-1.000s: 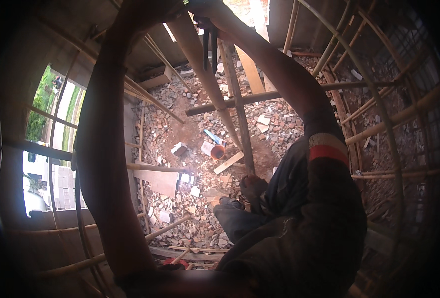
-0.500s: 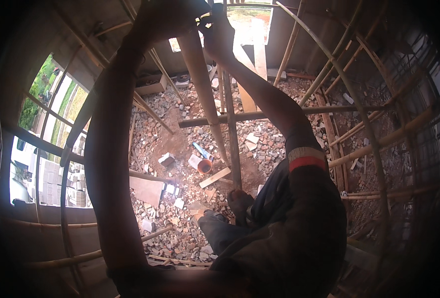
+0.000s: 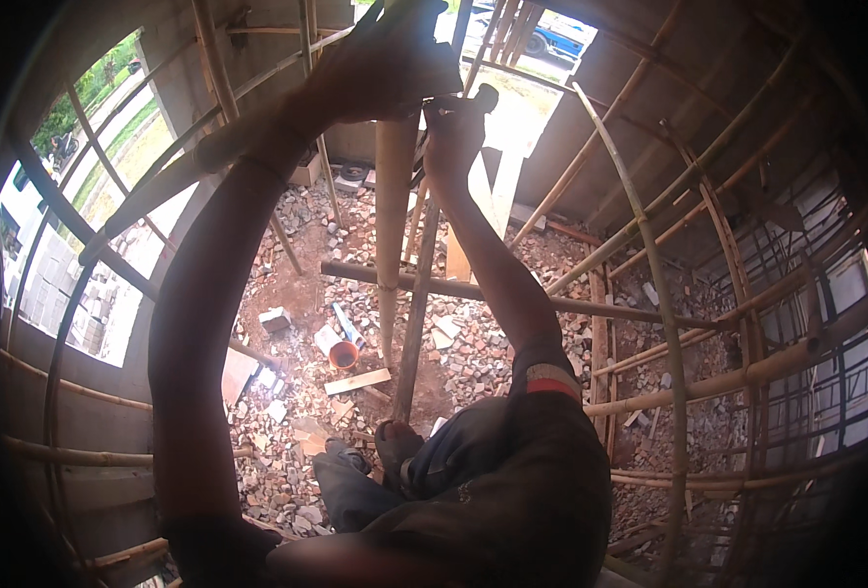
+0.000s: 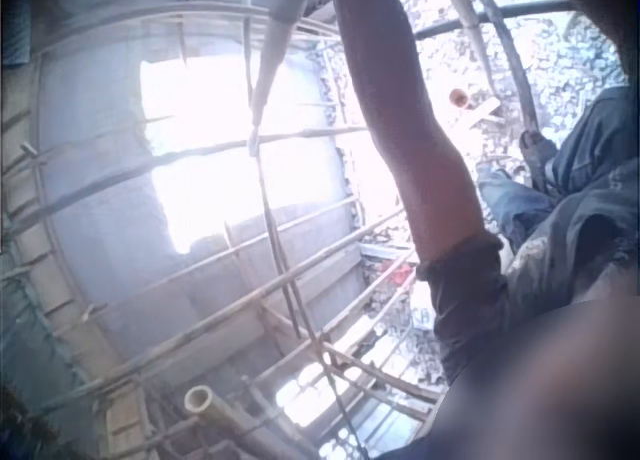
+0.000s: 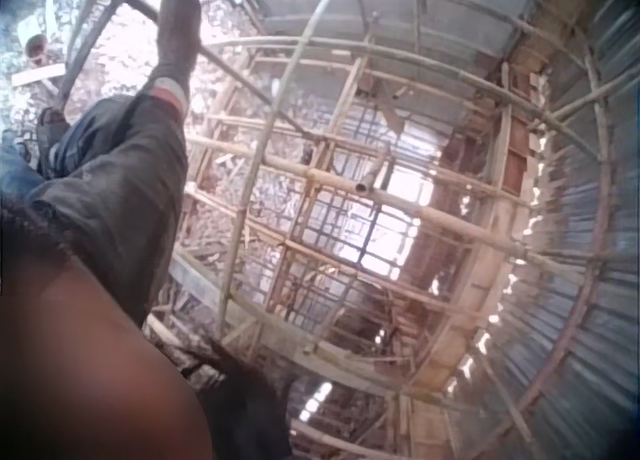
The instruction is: The person secures bamboo poles to a vertical bamboo scaffold using a black strap and a metal ratchet tool. They wrap the strap around the pole, thread it through the ratchet, and tighten it repeatedly to fasten the pole in place.
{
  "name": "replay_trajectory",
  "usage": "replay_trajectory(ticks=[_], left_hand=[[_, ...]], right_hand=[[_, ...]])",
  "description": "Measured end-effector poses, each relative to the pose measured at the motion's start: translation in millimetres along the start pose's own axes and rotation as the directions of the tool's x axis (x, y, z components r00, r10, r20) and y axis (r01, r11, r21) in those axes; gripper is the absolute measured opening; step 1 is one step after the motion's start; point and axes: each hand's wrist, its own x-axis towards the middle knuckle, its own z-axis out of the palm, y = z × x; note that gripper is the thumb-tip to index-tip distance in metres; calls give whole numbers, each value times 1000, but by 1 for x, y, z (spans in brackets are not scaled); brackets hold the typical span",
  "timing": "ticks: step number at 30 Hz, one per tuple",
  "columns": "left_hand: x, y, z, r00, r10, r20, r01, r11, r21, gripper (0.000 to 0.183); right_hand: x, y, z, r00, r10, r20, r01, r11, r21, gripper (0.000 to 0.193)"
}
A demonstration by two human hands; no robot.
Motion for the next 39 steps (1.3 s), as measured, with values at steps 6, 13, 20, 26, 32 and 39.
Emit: replay_trajectory(ticks=[6,13,20,26,32,39], left_hand=[[4,3,-7,999,-28,17,30,996,-89,94],[5,9,-14,994,-62,95,68,996,-56,86],[8,11,-22,985,-68,160,71,997,-11,90],[5,6,-16,980,-75,182,69,997,40,81],[4,2,-12,969,-85,233,75,996,54,73],[5,3,-15,982,-44,182,38,999,37,74]], right_hand=[[3,-3,0,939,-340,-44,327,928,-181,15],[24,-5,-25,640,-688,342,765,533,-360,31],[50,-24,-51,496,-495,713,868,287,-405,40],[-8,-34,-64,837,-371,402,498,821,-278,43],[-104,-26,-124,811,414,414,-548,785,288,31],[-208,-29,-204,161,671,723,-939,-122,322,66]])
